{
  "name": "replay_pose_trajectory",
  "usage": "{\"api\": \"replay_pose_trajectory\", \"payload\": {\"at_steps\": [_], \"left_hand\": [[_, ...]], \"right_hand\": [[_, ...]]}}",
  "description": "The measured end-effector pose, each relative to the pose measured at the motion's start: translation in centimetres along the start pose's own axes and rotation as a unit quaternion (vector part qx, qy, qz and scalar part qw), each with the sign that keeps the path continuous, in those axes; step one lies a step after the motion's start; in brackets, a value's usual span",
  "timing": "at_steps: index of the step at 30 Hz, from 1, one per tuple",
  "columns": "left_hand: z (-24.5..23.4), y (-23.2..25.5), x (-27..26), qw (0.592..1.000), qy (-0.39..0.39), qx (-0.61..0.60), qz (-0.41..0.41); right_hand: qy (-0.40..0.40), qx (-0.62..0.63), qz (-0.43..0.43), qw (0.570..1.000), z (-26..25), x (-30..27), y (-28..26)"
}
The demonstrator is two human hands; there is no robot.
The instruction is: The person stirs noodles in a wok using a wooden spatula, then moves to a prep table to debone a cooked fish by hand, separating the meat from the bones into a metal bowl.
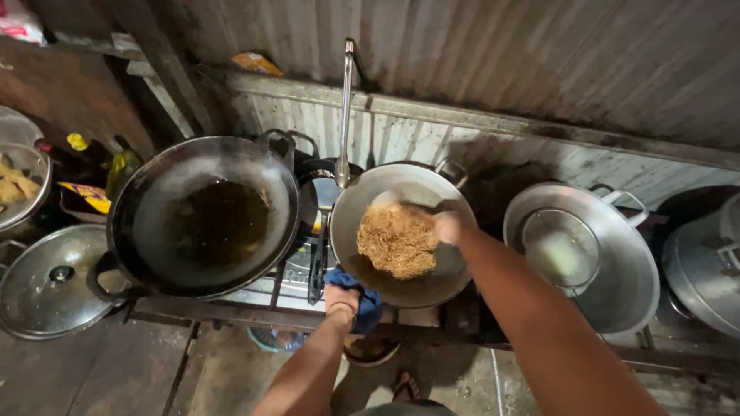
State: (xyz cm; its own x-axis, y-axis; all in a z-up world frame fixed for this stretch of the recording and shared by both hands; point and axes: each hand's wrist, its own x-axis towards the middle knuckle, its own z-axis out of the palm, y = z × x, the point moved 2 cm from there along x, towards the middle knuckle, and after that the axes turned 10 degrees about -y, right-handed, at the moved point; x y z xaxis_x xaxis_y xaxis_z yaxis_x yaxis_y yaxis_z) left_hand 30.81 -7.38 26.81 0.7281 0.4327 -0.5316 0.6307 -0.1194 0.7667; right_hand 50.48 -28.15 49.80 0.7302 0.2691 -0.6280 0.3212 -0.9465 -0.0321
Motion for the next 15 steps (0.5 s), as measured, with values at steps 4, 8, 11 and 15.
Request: {"api": "replay_pose_trajectory", "payload": {"at_steps": [4,8,11,15], "left_hand": [[-0.8,0.0,0.1,1.000,-0.001,0.013,-0.021],[-0.8,0.4,0.2,0.995,0.037,0.078,-0.059],[-0.6,0.5,0.3,0.994,0.045,0.073,-0.075],[-0.7,0.1,0.9,0.993,0.032,0.086,-0.074]], "right_hand": [[0.004,-0.160,-0.138,0.978,-1.2,-0.6,-0.1],[0.097,-0.197,-0.135,0.966,-5.3,-1.4,1.7],[0.168,0.049,0.016,0.984,-7.4,-0.9,1.0],[0.132,0.059,0.088,0.986,-6.5,2.1,0.2]]}}
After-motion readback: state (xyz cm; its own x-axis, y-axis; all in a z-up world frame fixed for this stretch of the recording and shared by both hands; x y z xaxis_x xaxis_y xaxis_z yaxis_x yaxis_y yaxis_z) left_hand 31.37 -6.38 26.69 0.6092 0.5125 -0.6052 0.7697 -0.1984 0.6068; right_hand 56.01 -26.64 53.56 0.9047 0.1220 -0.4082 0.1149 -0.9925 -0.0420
